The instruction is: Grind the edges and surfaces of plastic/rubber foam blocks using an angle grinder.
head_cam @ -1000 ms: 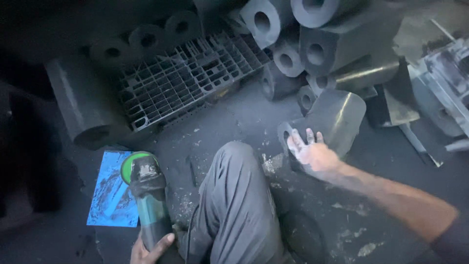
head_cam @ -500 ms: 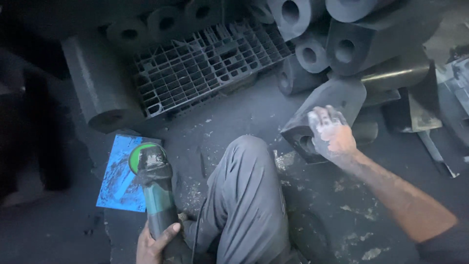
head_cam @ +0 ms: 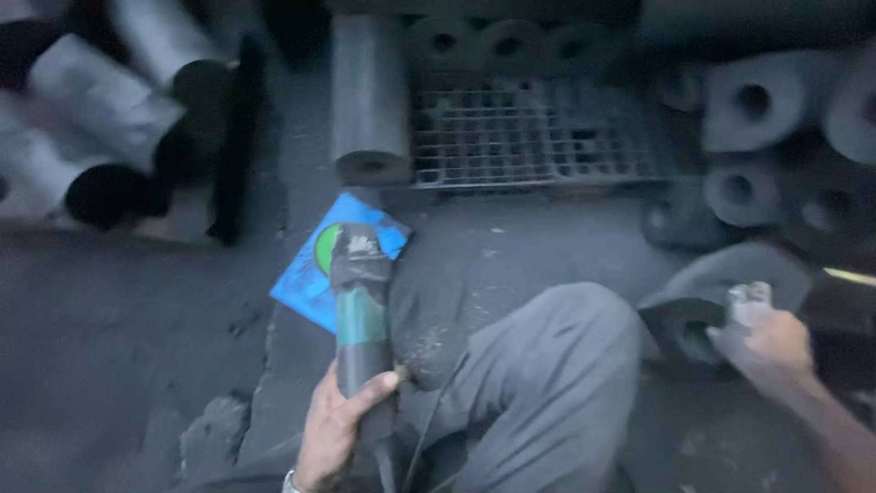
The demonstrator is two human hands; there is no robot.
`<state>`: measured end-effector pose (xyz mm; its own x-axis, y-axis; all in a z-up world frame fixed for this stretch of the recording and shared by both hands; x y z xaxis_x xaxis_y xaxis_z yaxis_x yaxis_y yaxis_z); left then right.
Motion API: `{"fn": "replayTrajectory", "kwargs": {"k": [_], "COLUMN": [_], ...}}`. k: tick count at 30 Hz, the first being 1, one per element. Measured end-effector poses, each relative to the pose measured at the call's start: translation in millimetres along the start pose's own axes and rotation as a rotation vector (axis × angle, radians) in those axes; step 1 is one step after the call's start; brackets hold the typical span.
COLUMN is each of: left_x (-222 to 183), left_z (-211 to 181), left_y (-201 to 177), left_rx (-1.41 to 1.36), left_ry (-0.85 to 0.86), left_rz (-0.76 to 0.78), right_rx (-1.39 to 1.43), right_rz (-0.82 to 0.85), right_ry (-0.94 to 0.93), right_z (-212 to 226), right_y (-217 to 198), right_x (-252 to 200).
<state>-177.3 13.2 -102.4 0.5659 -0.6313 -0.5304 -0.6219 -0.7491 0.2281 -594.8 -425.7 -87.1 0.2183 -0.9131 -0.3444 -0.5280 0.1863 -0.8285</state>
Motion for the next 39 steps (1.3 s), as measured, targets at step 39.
{"fn": "replayTrajectory", "kwargs": {"k": [39], "left_x": [-28], "left_z": [-25], "left_y": [-56], "left_rx": [-0.439], "left_ry": [0.136], "left_rz": [-0.134], "right_rx": [-0.214], "right_rz": [-0.055], "right_ry": [-0.555], "right_z": [322], "right_y": [-150], "right_x": [37]}}
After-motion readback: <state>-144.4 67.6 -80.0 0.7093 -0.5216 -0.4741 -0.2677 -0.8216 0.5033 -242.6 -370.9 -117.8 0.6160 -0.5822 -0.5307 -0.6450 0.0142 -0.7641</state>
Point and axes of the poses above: each hand's wrist, its own x-axis towards the middle knuckle, its own y-axis out of the palm, z = x × y, the point moved 9 cm from there along x, towards the middle knuckle, and after that the axes turned 3 degrees about y, right-handed, at the moved point
